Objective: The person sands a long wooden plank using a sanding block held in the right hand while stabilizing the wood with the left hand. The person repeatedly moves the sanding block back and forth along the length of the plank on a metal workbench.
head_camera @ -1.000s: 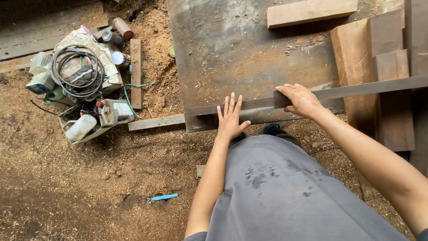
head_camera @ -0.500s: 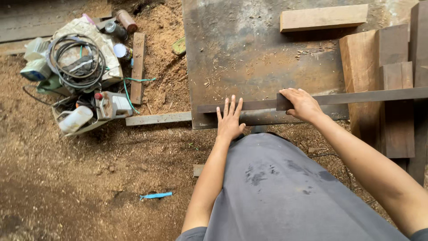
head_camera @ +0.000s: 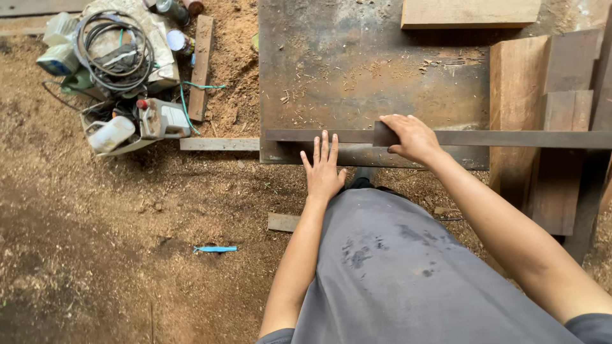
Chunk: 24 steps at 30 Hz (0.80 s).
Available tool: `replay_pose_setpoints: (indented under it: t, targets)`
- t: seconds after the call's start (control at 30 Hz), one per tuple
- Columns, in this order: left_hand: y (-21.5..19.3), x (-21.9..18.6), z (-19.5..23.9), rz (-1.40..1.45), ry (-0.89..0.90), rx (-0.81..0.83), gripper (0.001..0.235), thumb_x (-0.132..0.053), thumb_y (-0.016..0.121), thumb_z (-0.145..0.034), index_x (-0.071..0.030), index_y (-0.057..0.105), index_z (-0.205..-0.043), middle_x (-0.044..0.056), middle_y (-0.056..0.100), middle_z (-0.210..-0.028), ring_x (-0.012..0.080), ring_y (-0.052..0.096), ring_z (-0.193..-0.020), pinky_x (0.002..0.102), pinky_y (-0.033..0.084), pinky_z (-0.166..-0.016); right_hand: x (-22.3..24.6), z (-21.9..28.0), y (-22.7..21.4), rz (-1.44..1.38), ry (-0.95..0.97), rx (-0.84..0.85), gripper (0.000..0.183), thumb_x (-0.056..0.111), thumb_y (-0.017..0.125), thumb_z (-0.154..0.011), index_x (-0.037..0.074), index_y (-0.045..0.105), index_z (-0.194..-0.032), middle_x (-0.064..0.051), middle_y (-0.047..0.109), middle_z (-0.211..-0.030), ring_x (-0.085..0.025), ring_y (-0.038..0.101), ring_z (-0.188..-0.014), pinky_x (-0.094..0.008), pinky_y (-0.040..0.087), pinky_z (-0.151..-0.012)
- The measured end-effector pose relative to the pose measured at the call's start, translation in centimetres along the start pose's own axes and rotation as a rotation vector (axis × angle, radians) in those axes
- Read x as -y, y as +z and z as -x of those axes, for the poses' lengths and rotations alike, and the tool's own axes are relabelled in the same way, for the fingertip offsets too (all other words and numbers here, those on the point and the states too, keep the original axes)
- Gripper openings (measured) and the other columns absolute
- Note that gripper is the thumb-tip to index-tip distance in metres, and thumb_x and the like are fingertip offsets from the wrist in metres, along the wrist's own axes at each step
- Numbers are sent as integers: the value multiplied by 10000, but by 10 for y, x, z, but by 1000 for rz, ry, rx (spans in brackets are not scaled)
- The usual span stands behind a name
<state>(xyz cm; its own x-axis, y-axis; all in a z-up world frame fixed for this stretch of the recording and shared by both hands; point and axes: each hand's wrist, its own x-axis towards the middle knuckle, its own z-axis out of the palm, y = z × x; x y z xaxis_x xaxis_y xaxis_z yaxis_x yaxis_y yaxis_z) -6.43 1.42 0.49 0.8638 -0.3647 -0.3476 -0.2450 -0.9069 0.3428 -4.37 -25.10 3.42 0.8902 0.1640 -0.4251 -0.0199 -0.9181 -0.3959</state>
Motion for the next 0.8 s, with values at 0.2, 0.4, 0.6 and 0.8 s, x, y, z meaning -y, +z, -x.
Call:
replay_pose_setpoints:
  t: [0.2,0.4,0.6,0.8]
  targets:
    - [2,-9,3,-18,-44,-79,1028,-340,765,-830,-224,152,-1646,40,84,-1733,269,122,-1597,715,93,-1220,-9,9,1,3,-93,-71,860,209,854,-728,135,473,-1496,-70,530,-1512,-242,444,-1439,-430,280,-1230]
    - [-4,-6,4,49,-46,-25,996,-310,755,-830,-233,179,-1639,35,91,-1728,268,118,-1590,703,108,-1210,2,-7,6,-33,-125,-30,839,179,835,-723,143,491,-1487,-60,545,-1507,-223,485,-1401,-416,313,-1217]
    - [-7,12,7,120,57,-112,974,-279,749,-824,-187,214,-1633,59,147,-1717,280,160,-1585,682,133,-1220,43,-39,32,-52,-163,-38,843,170,839,-701,122,493,-1468,-84,548,-1492,-241,485,-1401,-422,329,-1201]
    - [-11,68,8,62,203,-122,860,-168,680,-841,-136,304,-1613,69,252,-1726,247,242,-1599,590,180,-1272,108,-102,99,-59,-224,-142,689,92,737,-832,149,531,-1488,-74,574,-1511,-238,506,-1426,-422,359,-1212]
